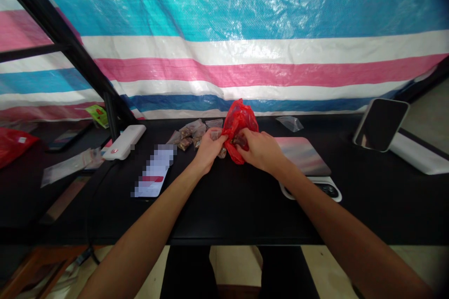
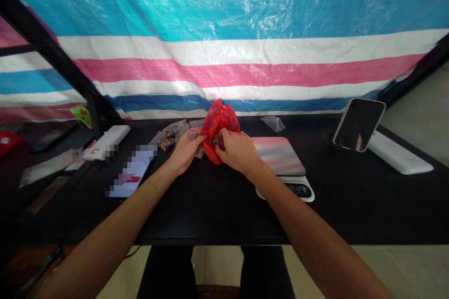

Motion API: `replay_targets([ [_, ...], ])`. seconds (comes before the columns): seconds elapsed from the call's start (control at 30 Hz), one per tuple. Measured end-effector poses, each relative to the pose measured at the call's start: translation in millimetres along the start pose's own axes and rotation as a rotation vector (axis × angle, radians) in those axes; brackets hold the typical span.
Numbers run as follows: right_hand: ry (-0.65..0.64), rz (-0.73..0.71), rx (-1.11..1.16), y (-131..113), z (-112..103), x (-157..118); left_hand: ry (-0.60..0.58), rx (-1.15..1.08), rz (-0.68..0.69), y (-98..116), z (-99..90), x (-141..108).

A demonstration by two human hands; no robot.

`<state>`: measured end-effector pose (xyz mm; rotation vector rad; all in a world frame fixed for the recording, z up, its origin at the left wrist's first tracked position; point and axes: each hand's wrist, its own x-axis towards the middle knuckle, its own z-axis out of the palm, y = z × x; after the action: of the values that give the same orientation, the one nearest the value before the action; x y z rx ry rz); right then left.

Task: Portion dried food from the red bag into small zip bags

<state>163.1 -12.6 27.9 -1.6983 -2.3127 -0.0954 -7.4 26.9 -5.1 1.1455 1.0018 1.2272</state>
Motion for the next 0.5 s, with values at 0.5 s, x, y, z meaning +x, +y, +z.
replay_targets([
  [0.5, 0.314, 0.2, 0.264, -4, -2, 2, 0.136, 0.402, 0.456, -3, -3.6, 4],
])
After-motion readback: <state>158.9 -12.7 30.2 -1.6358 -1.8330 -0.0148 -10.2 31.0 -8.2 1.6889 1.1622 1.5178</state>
